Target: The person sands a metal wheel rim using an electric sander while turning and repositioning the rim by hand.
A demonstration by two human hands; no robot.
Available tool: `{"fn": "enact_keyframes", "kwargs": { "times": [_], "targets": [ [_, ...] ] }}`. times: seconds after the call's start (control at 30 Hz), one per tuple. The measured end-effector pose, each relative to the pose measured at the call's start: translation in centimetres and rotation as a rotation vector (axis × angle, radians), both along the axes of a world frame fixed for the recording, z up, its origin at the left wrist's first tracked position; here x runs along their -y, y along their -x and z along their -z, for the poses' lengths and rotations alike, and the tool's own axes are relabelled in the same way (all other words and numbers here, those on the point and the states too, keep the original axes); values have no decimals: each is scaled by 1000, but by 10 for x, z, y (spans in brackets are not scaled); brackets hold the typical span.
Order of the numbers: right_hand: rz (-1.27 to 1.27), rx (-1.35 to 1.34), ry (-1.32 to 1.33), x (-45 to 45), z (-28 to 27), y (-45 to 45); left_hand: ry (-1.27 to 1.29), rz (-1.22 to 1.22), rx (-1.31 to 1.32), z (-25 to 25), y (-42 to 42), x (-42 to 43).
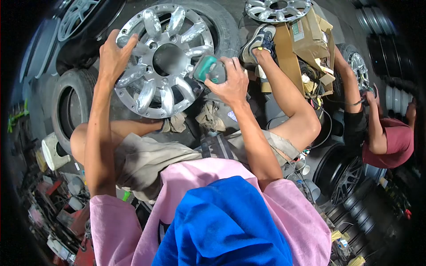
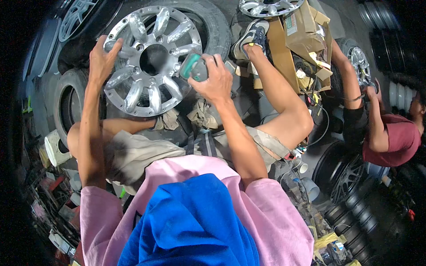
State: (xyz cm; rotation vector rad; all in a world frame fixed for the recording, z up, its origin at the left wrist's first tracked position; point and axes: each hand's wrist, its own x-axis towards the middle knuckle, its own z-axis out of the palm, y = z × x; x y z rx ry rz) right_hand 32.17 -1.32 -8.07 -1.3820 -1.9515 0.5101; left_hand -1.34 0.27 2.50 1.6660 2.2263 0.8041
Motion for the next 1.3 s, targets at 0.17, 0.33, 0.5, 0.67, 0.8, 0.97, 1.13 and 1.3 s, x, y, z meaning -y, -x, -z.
{"fn": "enact_keyframes", "kwargs": {
  "times": [0.17, 0.33, 0.5, 0.67, 0.8, 0.97, 1.13, 1.3],
  "targets": [
    [44, 29, -11, 8, 24, -14, -39, -16, -53, 14, 13, -6],
    [59, 47, -74, 18, 33, -14, 47, 3, -159, 24, 23, -26],
    [20, 44, -126, 9, 13, 11, 87, 42, -158, 25, 21, -36],
    [-13, 87, -91, 11, 22, -5, 90, 9, -168, 21, 17, -35],
    [3, 111, -113, 19, 36, -20, 124, 6, -179, 24, 20, -40],
    [-9, 65, -175, 20, 30, -6, 117, 1, -224, 23, 18, -43],
    [19, 2, -152, 5, 15, 7, -43, -2, -293, 25, 12, -36],
    [31, -21, -102, 5, 17, -6, 27, 32, -174, 6, 0, -27]
  ]
}}
